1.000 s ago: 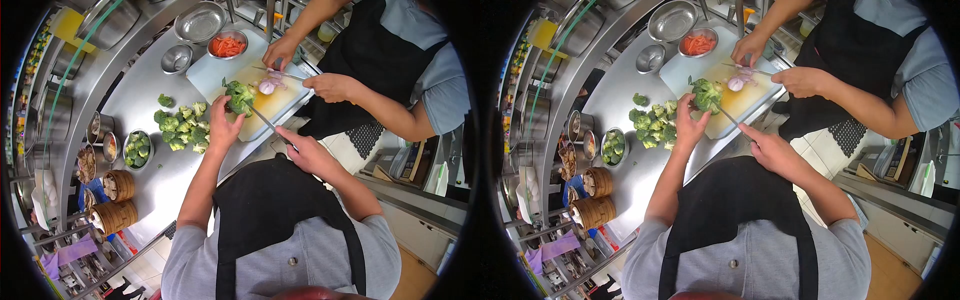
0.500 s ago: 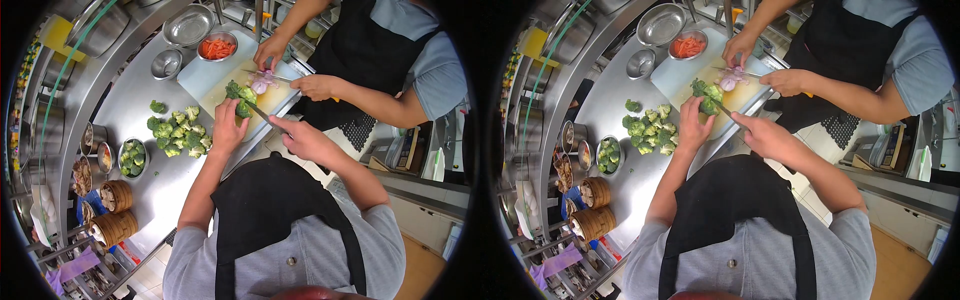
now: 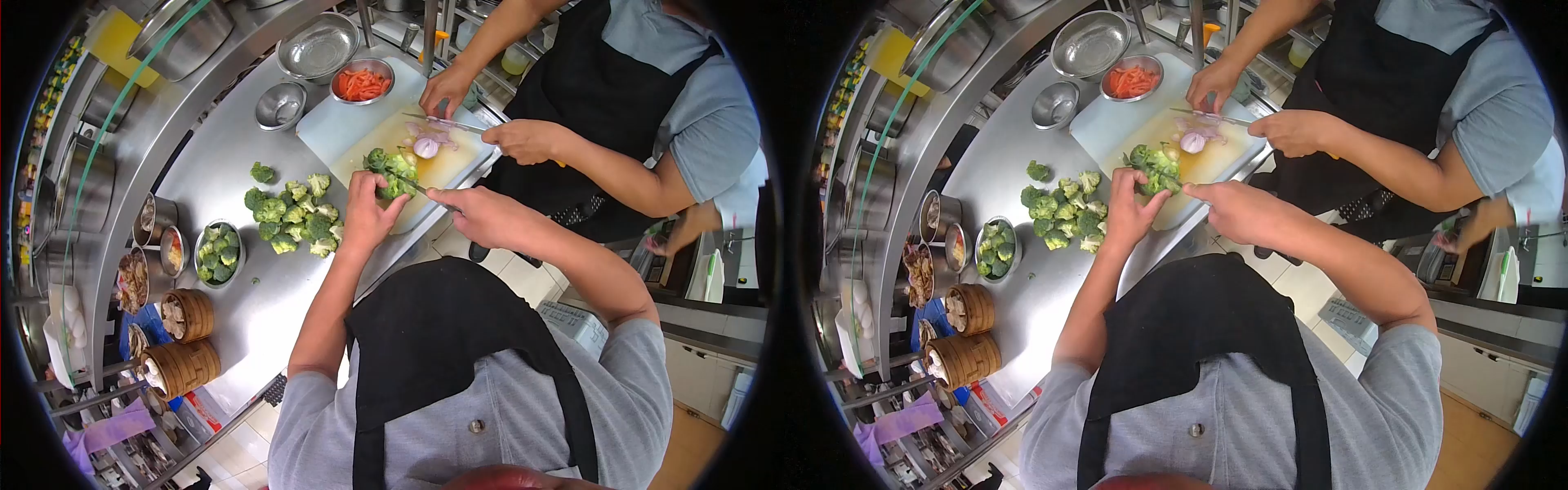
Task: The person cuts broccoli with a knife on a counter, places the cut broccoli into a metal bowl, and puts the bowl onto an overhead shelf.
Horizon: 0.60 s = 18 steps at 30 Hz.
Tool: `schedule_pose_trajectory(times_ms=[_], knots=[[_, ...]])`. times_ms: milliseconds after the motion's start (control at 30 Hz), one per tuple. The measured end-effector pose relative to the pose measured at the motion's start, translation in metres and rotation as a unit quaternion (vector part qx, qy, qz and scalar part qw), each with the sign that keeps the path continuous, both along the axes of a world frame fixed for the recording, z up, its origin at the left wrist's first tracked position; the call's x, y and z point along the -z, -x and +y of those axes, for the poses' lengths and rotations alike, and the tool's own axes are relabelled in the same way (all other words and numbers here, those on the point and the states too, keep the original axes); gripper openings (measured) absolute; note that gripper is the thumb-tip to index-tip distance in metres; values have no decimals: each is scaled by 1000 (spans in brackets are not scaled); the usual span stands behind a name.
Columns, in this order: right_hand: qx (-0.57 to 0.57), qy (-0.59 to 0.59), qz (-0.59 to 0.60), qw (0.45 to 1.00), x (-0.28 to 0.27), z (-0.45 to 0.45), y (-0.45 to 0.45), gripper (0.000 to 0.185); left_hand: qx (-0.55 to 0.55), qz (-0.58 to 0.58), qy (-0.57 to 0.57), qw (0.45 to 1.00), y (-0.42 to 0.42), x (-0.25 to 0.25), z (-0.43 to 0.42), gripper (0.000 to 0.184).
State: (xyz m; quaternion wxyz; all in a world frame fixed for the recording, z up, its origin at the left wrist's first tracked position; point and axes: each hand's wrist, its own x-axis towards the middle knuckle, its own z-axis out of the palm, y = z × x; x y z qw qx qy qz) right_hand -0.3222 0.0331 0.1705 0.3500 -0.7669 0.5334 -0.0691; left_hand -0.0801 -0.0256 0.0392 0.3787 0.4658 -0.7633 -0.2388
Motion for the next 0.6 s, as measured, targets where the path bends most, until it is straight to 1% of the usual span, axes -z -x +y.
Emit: schedule_pose_trajectory(times_ms=[33,100,133,167,200,233,267,300,333,367,433,467,500,533,567,600], knots=[[-3,1,-1,1000,-5,3,2,64,-3,-1,1,1000,-1,2,2,51],[26,-76,2,997,-22,7,6,62,12,133,-76,988,-3,14,2,46],[21,-78,4,997,-12,10,10,62,8,134,-78,988,-4,23,4,46],[8,-30,-16,999,5,13,17,63,-2,210,-120,970,-5,32,5,40],[-6,22,-36,999,6,11,16,63,-11,285,-157,945,-4,28,4,35],[-10,25,-35,999,3,11,16,63,-13,287,-153,946,-5,22,3,35],[-15,-1,-10,1000,-1,13,13,63,-36,455,-240,857,-8,16,3,30],[-19,-29,14,999,-6,17,9,62,-56,602,-319,730,-11,9,4,26],[-46,27,23,998,6,22,11,63,-23,643,-374,668,-23,14,-1,27],[-47,27,21,998,8,26,10,63,-24,643,-373,669,-31,12,-9,27],[-53,35,76,995,10,31,9,65,-46,508,-429,746,-38,4,-28,32],[-52,34,75,995,10,32,9,65,-48,401,-417,814,-39,-3,-33,46],[-60,38,94,993,10,34,9,66,-49,400,-418,814,-41,-14,-38,46],[-68,43,114,990,9,34,9,68,9,291,-434,852,-43,-24,-44,54],[-67,43,114,990,10,34,9,68,67,177,-443,876,-46,-30,-51,61],[-71,42,122,989,12,34,11,69,94,162,-457,870,-46,-34,-57,71]])
